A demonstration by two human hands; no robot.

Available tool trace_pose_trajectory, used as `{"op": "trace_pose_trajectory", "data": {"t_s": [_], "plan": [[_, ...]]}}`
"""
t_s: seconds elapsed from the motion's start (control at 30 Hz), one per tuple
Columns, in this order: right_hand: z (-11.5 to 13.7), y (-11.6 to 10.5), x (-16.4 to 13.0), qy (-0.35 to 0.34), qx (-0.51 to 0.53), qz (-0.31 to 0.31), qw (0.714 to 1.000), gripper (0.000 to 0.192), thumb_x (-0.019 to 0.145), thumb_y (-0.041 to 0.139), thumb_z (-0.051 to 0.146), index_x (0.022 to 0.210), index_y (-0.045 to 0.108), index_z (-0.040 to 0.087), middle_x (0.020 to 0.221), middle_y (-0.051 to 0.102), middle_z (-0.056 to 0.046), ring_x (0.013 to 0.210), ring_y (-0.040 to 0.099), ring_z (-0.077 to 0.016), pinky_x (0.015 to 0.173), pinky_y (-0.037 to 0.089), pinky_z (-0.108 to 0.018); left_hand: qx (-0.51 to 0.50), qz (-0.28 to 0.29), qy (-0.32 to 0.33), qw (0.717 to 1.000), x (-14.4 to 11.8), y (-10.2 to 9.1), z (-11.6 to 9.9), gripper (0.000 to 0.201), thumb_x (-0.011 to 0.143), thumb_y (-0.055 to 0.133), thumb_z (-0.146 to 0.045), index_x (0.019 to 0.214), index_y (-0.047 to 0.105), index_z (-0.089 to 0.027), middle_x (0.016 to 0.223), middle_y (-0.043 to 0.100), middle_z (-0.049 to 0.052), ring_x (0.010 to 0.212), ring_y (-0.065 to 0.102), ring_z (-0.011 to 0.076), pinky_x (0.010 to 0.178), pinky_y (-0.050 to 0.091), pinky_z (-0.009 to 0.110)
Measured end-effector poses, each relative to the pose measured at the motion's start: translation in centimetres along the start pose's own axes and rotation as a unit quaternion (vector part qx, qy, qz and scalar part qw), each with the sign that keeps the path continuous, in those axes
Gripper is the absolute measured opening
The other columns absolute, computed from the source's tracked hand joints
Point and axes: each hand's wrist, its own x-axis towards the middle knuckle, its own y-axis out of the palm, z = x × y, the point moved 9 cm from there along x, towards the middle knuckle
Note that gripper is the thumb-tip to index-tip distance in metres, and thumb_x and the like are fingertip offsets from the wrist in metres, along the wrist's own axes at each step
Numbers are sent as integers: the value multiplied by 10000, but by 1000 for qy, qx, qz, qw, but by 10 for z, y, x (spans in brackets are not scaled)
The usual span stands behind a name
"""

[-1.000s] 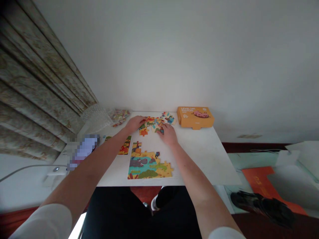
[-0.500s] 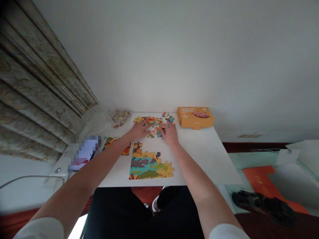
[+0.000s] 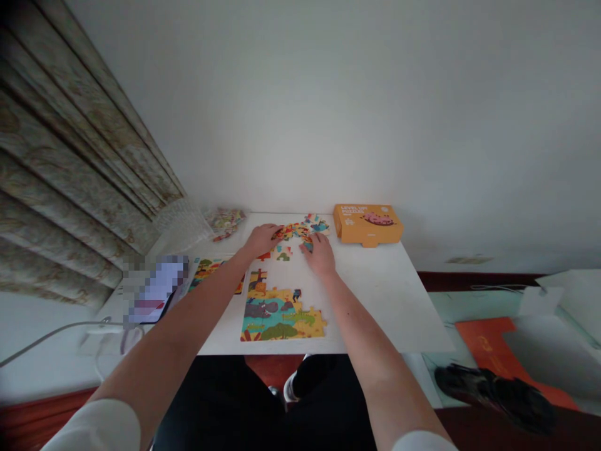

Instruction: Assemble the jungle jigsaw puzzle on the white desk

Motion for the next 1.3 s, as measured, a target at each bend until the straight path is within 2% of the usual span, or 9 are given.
{"op": "trace_pose_trajectory", "data": {"t_s": [0.13,0.4,0.47,0.6,0.73,0.93,1.07,1.17,1.3], "plan": [[-7,-1,2,26,8,-28,999,379,991,551,361,1259,695,135,1389,629,-202,1340,538,-316,1158,435,-469,-21,-1,42,999,-6,-5,0,443,1042,474,-245,1466,603,-237,1480,635,80,1349,578,220,1152,425,346],[8,0,-1,-18,-5,0,1000,361,967,574,387,1222,714,173,1342,675,-160,1270,589,-307,1141,431,-464,-52,-105,-35,993,1,-37,20,509,1061,365,-181,1525,561,-258,1526,605,62,1407,549,213,1193,411,367],[6,1,-2,-14,-5,3,1000,362,970,571,404,1223,714,187,1353,674,-150,1286,581,-308,1145,419,-471,-37,-88,-32,995,8,-35,19,503,1051,381,-180,1505,581,-268,1532,599,71,1452,506,243,1230,367,450],[-2,-1,2,10,11,4,1000,354,987,564,431,1221,704,204,1337,691,-142,1275,591,-310,1113,433,-476,-6,13,-18,1000,13,-13,17,468,1025,462,-240,1458,613,-328,1584,544,66,1510,430,315,1246,213,686],[-1,-3,19,16,14,7,1000,373,1000,557,409,1273,680,187,1359,682,-161,1281,591,-317,1084,444,-474,-11,13,-32,999,2,-12,13,583,977,530,-259,1558,493,-278,1684,393,100,1570,328,309,1275,133,682],[13,24,61,21,-12,66,998,446,955,603,307,1387,642,203,1396,673,-152,1279,601,-342,1077,451,-507,-53,-91,-11,994,-58,-19,-32,548,922,512,-131,1465,579,-169,1597,502,147,1491,449,278,1283,290,512],[9,44,83,50,-16,98,994,604,852,660,181,1451,590,185,1355,692,-169,1223,646,-336,1035,497,-465,-89,-64,66,992,-127,7,-80,389,956,530,-171,1301,697,-237,1467,632,106,1365,579,257,1210,422,484],[1,51,99,73,1,111,991,670,786,687,137,1449,591,142,1282,719,-189,1167,684,-324,1001,526,-420,-93,-32,126,987,-173,24,-106,321,1018,548,-324,1295,706,-284,1441,655,86,1331,611,249,1247,382,499],[-5,57,111,97,20,118,988,665,763,761,236,1403,622,113,1254,719,-226,1156,687,-353,977,540,-456,-70,-13,180,981,-207,32,-118,474,1034,538,-511,1454,603,-300,1553,572,76,1464,504,267,1305,263,545]]}}
